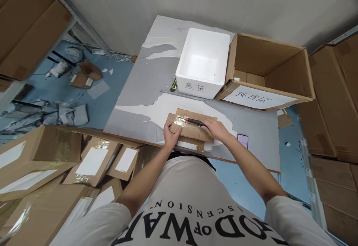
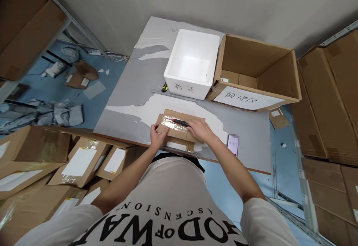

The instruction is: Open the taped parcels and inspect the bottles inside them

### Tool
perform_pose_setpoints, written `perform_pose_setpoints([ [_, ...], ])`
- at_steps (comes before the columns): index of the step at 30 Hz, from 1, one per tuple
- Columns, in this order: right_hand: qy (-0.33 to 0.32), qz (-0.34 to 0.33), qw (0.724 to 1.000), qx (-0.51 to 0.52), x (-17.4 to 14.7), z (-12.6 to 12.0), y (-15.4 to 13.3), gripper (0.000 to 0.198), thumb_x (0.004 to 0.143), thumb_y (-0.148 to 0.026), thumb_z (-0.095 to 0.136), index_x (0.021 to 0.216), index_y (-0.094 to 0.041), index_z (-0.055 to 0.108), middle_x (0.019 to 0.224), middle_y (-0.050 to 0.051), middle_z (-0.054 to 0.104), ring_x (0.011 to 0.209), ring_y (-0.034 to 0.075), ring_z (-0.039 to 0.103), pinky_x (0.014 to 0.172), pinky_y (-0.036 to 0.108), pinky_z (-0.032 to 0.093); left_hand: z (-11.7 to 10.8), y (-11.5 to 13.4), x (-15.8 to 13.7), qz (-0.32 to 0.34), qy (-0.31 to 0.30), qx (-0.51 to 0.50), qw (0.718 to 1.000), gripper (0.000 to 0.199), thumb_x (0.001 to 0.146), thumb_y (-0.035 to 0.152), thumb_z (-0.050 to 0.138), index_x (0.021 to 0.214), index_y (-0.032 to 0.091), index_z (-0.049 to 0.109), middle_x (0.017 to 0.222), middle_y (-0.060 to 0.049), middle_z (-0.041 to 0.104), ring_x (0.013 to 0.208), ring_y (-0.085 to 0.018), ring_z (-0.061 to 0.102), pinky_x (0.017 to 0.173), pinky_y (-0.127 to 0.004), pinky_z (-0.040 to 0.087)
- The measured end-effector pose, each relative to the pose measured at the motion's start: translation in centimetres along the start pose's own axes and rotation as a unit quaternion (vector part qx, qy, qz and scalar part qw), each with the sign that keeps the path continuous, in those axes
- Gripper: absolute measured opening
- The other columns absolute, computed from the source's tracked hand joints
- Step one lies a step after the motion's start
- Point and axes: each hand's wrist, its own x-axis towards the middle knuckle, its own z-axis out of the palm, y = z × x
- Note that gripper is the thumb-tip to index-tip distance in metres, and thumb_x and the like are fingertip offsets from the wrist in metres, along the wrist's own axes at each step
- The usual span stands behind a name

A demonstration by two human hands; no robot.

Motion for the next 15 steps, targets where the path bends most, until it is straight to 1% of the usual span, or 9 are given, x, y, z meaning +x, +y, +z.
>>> perform_pose_setpoints([
  [2, -0.040, -0.028, 0.998, -0.037, 1.8, -1.2, -1.0, 0.039, 0.098, -0.035, 0.032, 0.133, -0.026, 0.046, 0.126, 0.006, 0.061, 0.105, 0.024, 0.061, 0.075, 0.033, 0.049, 0.0, -0.2, -0.4, 0.000, 0.003, -0.008, 1.000, 0.055, 0.065, 0.040, 0.077, 0.108, 0.019, 0.049, 0.109, -0.009, 0.055, 0.104, -0.023, 0.057, 0.091, -0.040, 0.047],
  [5, -0.077, -0.045, 0.993, -0.079, 3.1, -2.0, -2.2, 0.037, 0.098, -0.033, 0.032, 0.132, -0.026, 0.047, 0.125, 0.008, 0.062, 0.099, 0.024, 0.063, 0.071, 0.031, 0.047, 0.1, -0.5, -0.6, 0.009, 0.011, -0.017, 1.000, 0.054, 0.065, 0.040, 0.078, 0.107, 0.019, 0.050, 0.109, -0.009, 0.055, 0.104, -0.023, 0.056, 0.091, -0.040, 0.047],
  [12, -0.105, -0.056, 0.986, -0.119, 2.9, -1.7, -3.0, 0.038, 0.098, -0.029, 0.030, 0.131, -0.021, 0.045, 0.115, 0.011, 0.064, 0.092, 0.026, 0.064, 0.071, 0.033, 0.045, 0.3, -0.8, -0.5, 0.013, 0.018, -0.020, 1.000, 0.053, 0.066, 0.040, 0.077, 0.107, 0.019, 0.051, 0.108, -0.008, 0.055, 0.104, -0.023, 0.056, 0.093, -0.039, 0.046],
  [15, -0.122, -0.051, 0.983, -0.128, 2.8, -1.6, -3.3, 0.039, 0.097, -0.026, 0.031, 0.133, -0.021, 0.044, 0.112, 0.012, 0.064, 0.090, 0.026, 0.064, 0.072, 0.033, 0.044, 0.4, -1.0, -0.6, 0.011, 0.015, -0.012, 1.000, 0.052, 0.067, 0.040, 0.076, 0.107, 0.019, 0.051, 0.108, -0.009, 0.055, 0.104, -0.023, 0.056, 0.093, -0.040, 0.046],
])
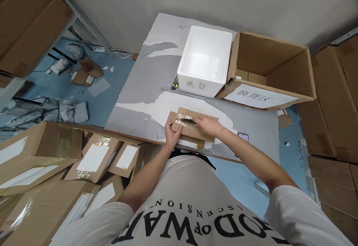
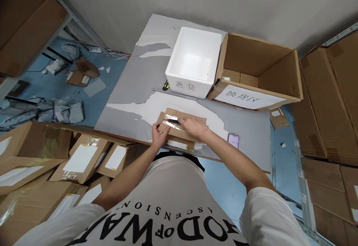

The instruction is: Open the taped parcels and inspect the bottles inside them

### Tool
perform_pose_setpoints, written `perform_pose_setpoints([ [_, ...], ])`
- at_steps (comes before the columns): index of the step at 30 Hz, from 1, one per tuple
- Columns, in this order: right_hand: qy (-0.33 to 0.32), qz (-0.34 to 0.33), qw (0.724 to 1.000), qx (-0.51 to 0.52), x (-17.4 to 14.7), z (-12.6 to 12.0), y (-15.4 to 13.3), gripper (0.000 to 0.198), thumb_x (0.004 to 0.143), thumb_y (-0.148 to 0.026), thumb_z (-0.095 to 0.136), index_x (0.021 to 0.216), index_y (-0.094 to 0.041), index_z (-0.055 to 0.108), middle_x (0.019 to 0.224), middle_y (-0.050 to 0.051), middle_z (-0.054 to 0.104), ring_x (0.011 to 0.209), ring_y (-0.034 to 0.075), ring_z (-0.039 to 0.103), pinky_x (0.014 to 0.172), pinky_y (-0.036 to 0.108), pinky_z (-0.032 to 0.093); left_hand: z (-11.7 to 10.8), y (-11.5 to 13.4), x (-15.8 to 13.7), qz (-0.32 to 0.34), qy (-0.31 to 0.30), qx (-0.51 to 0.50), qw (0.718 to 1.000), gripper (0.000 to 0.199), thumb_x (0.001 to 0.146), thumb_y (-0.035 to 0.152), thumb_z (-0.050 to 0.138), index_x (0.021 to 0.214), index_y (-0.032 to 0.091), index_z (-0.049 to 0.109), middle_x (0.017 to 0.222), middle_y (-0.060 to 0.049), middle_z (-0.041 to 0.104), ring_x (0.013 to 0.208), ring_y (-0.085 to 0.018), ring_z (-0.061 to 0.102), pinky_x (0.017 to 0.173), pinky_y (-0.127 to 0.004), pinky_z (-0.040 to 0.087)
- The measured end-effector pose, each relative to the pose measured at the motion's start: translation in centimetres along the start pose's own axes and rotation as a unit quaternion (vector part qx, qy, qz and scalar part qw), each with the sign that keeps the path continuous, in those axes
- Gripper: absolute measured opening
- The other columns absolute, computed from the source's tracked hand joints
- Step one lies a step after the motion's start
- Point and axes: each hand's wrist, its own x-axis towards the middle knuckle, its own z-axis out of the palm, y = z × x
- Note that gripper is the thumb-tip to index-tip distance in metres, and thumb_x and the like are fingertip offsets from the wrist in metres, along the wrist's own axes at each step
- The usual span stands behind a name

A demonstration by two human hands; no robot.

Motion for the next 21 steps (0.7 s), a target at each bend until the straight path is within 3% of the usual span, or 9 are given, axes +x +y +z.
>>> perform_pose_setpoints([
  [13, -0.046, 0.022, 0.998, -0.041, -2.3, 0.9, 0.6, 0.045, 0.089, -0.007, 0.034, 0.132, -0.020, 0.042, 0.102, 0.014, 0.066, 0.085, 0.024, 0.066, 0.071, 0.034, 0.046, 0.2, -0.2, -0.7, -0.011, 0.012, 0.055, 0.998, 0.045, 0.071, 0.042, 0.072, 0.103, 0.018, 0.050, 0.102, -0.008, 0.056, 0.101, -0.023, 0.057, 0.090, -0.041, 0.047],
  [21, -0.061, 0.078, 0.995, -0.024, -7.8, 1.7, 3.8, 0.041, 0.086, -0.005, 0.039, 0.122, -0.020, 0.050, 0.096, 0.013, 0.067, 0.084, 0.026, 0.066, 0.067, 0.032, 0.042, 0.4, 0.0, -0.6, -0.010, 0.022, 0.063, 0.998, 0.044, 0.070, 0.039, 0.072, 0.102, 0.019, 0.050, 0.100, -0.007, 0.056, 0.099, -0.022, 0.057, 0.092, -0.042, 0.046],
])
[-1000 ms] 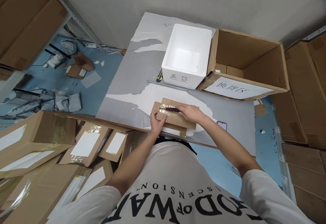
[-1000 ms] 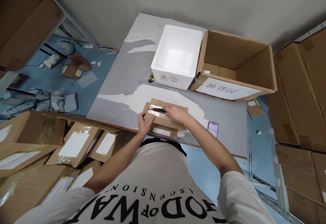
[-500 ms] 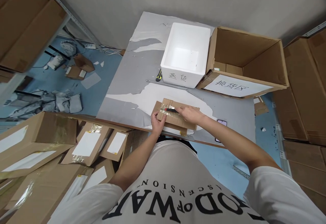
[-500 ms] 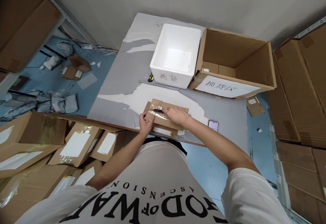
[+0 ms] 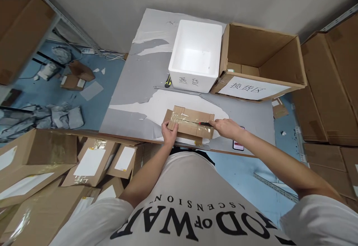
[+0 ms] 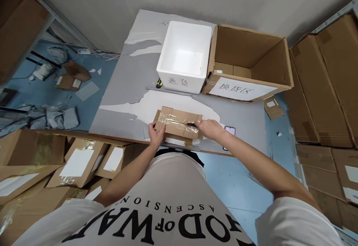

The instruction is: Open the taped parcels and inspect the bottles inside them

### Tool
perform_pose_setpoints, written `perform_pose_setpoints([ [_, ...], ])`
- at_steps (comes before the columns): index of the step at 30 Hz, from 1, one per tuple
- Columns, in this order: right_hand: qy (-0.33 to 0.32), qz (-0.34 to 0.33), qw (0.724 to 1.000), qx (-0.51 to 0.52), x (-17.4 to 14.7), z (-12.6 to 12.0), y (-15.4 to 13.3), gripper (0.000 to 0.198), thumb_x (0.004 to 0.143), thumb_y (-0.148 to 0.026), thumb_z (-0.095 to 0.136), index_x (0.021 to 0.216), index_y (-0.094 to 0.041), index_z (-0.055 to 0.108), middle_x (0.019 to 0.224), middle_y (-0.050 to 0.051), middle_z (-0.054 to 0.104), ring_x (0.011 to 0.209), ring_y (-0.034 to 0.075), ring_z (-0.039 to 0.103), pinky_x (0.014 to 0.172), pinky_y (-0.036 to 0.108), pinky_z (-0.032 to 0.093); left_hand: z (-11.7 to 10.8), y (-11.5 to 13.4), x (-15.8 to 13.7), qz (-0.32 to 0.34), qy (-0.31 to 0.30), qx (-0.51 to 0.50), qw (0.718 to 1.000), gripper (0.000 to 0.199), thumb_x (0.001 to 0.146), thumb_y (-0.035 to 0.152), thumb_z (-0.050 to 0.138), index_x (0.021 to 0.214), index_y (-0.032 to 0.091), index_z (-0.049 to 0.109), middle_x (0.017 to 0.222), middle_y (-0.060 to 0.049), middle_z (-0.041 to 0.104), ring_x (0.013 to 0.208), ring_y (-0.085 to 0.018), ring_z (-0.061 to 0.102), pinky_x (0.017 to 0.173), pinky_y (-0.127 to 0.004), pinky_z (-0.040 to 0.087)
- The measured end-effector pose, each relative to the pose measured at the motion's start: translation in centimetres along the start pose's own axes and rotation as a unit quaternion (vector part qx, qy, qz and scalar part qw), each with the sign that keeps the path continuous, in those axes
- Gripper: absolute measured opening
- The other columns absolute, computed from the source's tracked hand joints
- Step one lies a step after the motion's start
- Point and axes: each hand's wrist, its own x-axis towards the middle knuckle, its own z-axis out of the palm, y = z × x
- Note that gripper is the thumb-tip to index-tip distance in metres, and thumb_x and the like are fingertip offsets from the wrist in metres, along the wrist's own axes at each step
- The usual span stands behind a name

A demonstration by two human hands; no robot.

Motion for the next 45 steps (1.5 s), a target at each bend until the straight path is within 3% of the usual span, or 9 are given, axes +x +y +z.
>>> perform_pose_setpoints([
  [10, 0.034, 0.063, 0.997, 0.039, -7.5, 4.4, 5.2, 0.032, 0.093, -0.021, 0.037, 0.120, -0.026, 0.053, 0.094, 0.008, 0.065, 0.067, 0.020, 0.061, 0.059, 0.029, 0.037, -0.1, 0.2, -0.1, 0.005, 0.009, 0.012, 1.000, 0.045, 0.070, 0.041, 0.073, 0.103, 0.019, 0.051, 0.100, -0.006, 0.057, 0.097, -0.022, 0.058, 0.092, -0.041, 0.046],
  [16, 0.109, 0.126, 0.981, 0.100, -9.6, 10.2, 7.1, 0.041, 0.095, -0.031, 0.034, 0.135, -0.026, 0.044, 0.108, 0.010, 0.063, 0.077, 0.022, 0.062, 0.064, 0.032, 0.044, -0.1, 0.0, 0.2, -0.001, -0.007, -0.017, 1.000, 0.048, 0.071, 0.043, 0.072, 0.105, 0.019, 0.048, 0.104, -0.007, 0.055, 0.098, -0.021, 0.057, 0.088, -0.037, 0.047],
  [20, 0.238, 0.269, 0.905, 0.229, -7.3, 14.8, 5.4, 0.049, 0.096, -0.037, 0.027, 0.141, -0.020, 0.037, 0.119, 0.013, 0.058, 0.100, 0.027, 0.059, 0.079, 0.037, 0.047, -0.2, 0.0, 0.0, -0.003, -0.019, -0.016, 1.000, 0.050, 0.072, 0.044, 0.071, 0.108, 0.019, 0.047, 0.108, -0.009, 0.054, 0.100, -0.022, 0.056, 0.088, -0.037, 0.047],
  [24, 0.257, 0.385, 0.831, 0.310, -1.8, 18.3, 2.4, 0.055, 0.094, -0.032, 0.022, 0.145, -0.013, 0.030, 0.118, 0.019, 0.053, 0.099, 0.029, 0.057, 0.081, 0.041, 0.047, -0.6, 0.3, -0.1, 0.003, -0.048, -0.012, 0.999, 0.050, 0.075, 0.045, 0.068, 0.112, 0.019, 0.046, 0.112, -0.010, 0.053, 0.105, -0.023, 0.055, 0.091, -0.038, 0.046],
  [28, 0.258, 0.398, 0.823, 0.312, 2.1, 20.9, 0.9, 0.054, 0.089, -0.026, 0.030, 0.141, -0.010, 0.038, 0.108, 0.019, 0.051, 0.091, 0.028, 0.056, 0.081, 0.043, 0.045, -1.2, 0.3, -0.1, 0.016, -0.079, -0.005, 0.997, 0.048, 0.079, 0.045, 0.064, 0.116, 0.019, 0.045, 0.116, -0.011, 0.052, 0.109, -0.023, 0.054, 0.094, -0.038, 0.045],
  [34, 0.311, 0.428, 0.788, 0.313, 3.5, 24.4, 0.7, 0.050, 0.083, -0.020, 0.038, 0.131, -0.009, 0.048, 0.106, 0.020, 0.050, 0.101, 0.031, 0.051, 0.086, 0.048, 0.042, -2.1, -0.5, 0.3, 0.019, -0.119, 0.005, 0.993, 0.049, 0.080, 0.043, 0.063, 0.119, 0.019, 0.048, 0.120, -0.013, 0.053, 0.111, -0.024, 0.055, 0.091, -0.038, 0.048],
  [38, 0.263, 0.455, 0.781, 0.337, 3.7, 24.8, 0.5, 0.053, 0.083, -0.015, 0.035, 0.134, -0.008, 0.044, 0.117, 0.026, 0.048, 0.113, 0.035, 0.048, 0.091, 0.055, 0.039, -2.4, -0.8, 0.6, -0.005, -0.142, -0.016, 0.990, 0.048, 0.080, 0.045, 0.061, 0.119, 0.018, 0.049, 0.121, -0.014, 0.054, 0.107, -0.023, 0.058, 0.085, -0.037, 0.051],
  [41, 0.255, 0.454, 0.779, 0.348, 3.6, 22.8, 0.2, 0.056, 0.084, -0.020, 0.039, 0.139, -0.007, 0.039, 0.133, 0.029, 0.039, 0.125, 0.039, 0.041, 0.097, 0.060, 0.034, -2.4, -0.6, 0.7, -0.026, -0.143, -0.028, 0.989, 0.046, 0.080, 0.044, 0.062, 0.117, 0.019, 0.050, 0.120, -0.013, 0.056, 0.105, -0.022, 0.059, 0.086, -0.037, 0.051],
  [45, 0.314, 0.309, 0.757, 0.482, 3.2, 17.7, -0.9, 0.059, 0.090, -0.040, 0.039, 0.143, -0.013, 0.034, 0.138, 0.022, 0.044, 0.123, 0.030, 0.048, 0.101, 0.052, 0.038, -2.0, 0.4, 0.5, -0.042, -0.119, -0.033, 0.991, 0.042, 0.079, 0.044, 0.064, 0.111, 0.018, 0.053, 0.116, -0.012, 0.058, 0.104, -0.022, 0.059, 0.086, -0.037, 0.051],
])
